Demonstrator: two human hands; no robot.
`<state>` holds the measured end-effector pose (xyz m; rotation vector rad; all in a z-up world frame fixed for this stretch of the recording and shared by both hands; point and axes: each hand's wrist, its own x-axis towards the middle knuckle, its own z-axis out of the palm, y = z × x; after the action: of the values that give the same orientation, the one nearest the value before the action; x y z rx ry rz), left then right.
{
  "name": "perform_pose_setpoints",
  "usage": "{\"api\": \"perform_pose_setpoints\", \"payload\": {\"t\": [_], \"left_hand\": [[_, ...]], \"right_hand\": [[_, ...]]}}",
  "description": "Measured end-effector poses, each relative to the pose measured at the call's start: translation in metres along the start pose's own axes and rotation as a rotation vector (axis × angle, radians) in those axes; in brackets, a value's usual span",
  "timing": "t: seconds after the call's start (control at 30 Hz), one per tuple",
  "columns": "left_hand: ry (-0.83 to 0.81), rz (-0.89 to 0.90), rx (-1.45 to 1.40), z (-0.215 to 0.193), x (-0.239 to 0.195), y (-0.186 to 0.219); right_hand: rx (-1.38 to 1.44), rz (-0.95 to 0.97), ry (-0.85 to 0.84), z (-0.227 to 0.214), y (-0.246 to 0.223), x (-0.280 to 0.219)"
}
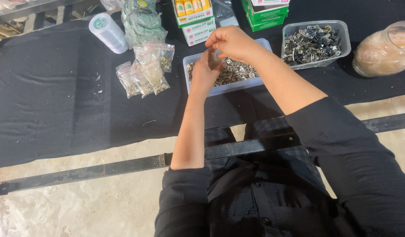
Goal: Picking up small metal fasteners from a container and placing them into small plastic bags for packaging.
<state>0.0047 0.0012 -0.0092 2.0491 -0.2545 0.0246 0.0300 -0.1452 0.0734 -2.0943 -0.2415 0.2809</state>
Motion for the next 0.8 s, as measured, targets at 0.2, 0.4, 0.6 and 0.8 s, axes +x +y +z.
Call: {"api": "perform_pose_setpoints", "payload": {"t": [0.2,0.4,0.6,0.8], "left_hand": [[0.005,-0.009,-0.039,0.001,0.001,-0.003],[0.030,0.001,-0.008,0.002,0.000,-0.011],[0.103,0.077,-0.120,0.005,0.000,-0.024],[0.136,0.104,-0.438,0.003,0.012,-0.048]], "right_hand": [[0.105,-0.040,0.013,-0.008,0.013,0.001],[-0.633,0.008,-0.108,-0.018,0.089,0.019],[-0.705,-0.005,-0.236,-0.013,0.120,0.007],[-0.687,0.056,-0.138,-0.017,0.123,-0.008]]}}
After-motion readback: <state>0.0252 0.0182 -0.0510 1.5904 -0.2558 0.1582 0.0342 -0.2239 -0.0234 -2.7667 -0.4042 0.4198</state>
